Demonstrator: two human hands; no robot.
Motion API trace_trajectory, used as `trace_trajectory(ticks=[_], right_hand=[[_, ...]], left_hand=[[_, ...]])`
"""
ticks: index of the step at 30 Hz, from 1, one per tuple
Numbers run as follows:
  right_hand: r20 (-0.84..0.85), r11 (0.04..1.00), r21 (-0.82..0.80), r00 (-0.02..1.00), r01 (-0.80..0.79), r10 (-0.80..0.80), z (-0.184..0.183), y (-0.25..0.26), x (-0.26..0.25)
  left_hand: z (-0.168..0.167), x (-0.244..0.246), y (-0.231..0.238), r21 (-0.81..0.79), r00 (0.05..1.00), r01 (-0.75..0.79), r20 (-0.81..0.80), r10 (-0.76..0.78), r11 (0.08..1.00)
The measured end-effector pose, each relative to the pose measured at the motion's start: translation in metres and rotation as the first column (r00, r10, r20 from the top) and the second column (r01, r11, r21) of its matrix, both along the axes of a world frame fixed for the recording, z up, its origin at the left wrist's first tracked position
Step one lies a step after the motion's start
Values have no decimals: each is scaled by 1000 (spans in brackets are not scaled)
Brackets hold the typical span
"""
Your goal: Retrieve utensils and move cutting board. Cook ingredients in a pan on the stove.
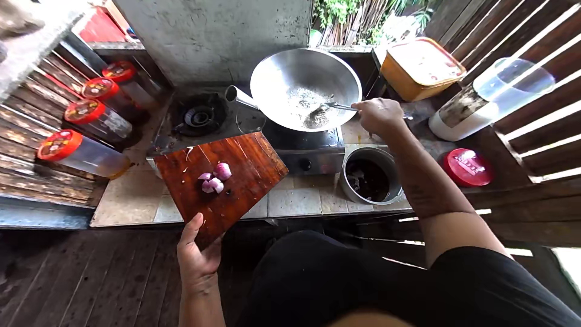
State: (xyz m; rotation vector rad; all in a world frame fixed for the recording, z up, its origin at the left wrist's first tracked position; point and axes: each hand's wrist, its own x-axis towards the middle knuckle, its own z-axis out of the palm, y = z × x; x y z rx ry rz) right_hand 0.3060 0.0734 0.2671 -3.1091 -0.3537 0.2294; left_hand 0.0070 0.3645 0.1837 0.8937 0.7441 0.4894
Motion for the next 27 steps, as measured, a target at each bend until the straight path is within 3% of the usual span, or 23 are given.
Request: trace_trajectory(ticks=[7, 13, 21, 27], right_hand=[[57, 997, 44, 997, 59, -61, -4, -5, 6], [312, 965, 259, 941, 46, -129, -1, -25, -13], [583, 844, 475, 808, -250, -89, -27, -29, -56], [795, 738, 381, 604, -557, 46, -50, 4, -88]], left_hand=[[7, 11, -5, 16, 999, 40, -9, -39, 999], [24, 37, 2, -40, 989, 131, -64, -133, 991], [68, 91, -7, -50, 924, 302, -228, -306, 952], [90, 140, -25, -21, 859, 412, -325, -395, 911]])
